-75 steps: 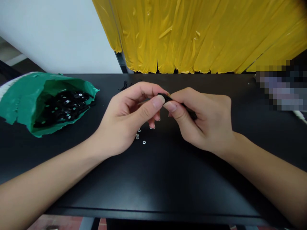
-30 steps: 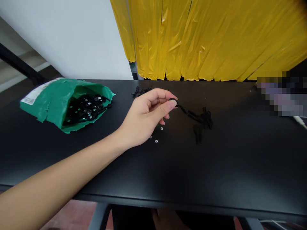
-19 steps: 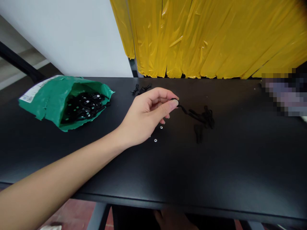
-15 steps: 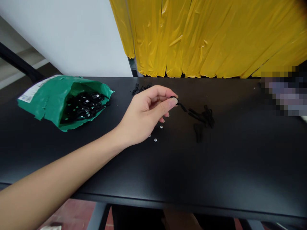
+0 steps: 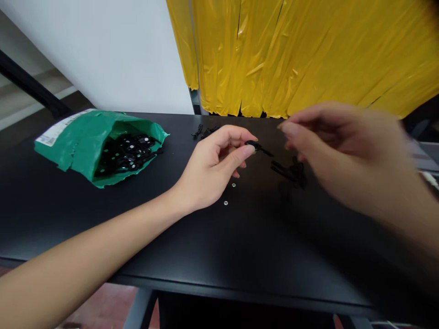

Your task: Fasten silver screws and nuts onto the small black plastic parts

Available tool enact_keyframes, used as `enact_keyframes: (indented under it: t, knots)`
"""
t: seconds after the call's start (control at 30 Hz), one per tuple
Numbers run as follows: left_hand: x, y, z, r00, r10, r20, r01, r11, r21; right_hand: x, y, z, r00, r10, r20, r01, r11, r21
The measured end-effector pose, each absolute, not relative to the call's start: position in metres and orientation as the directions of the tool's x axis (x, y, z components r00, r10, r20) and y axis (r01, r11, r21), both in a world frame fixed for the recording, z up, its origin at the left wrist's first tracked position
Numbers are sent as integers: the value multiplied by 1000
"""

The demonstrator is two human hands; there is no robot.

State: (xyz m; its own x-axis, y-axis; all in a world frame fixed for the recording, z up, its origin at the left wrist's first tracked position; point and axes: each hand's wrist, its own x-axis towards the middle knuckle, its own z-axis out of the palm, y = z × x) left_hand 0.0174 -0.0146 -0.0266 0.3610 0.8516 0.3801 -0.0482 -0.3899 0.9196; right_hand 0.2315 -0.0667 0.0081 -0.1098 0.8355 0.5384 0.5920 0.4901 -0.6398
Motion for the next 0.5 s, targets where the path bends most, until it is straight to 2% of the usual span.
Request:
enact_keyframes:
  t: [0.13, 0.27, 0.5]
  knots:
    - [18, -16, -26, 320, 861, 395, -15, -412, 911, 211, -35, -6, -179, 863, 473, 442, 500, -745]
    - [19, -17, -26, 356, 856, 374, -33, -389, 921, 208, -46, -28, -148, 875, 460, 258, 484, -837]
    - [21, -15, -29, 391, 870, 300, -80, -293, 953, 211, -42, -23, -95, 871, 482, 395, 478, -785]
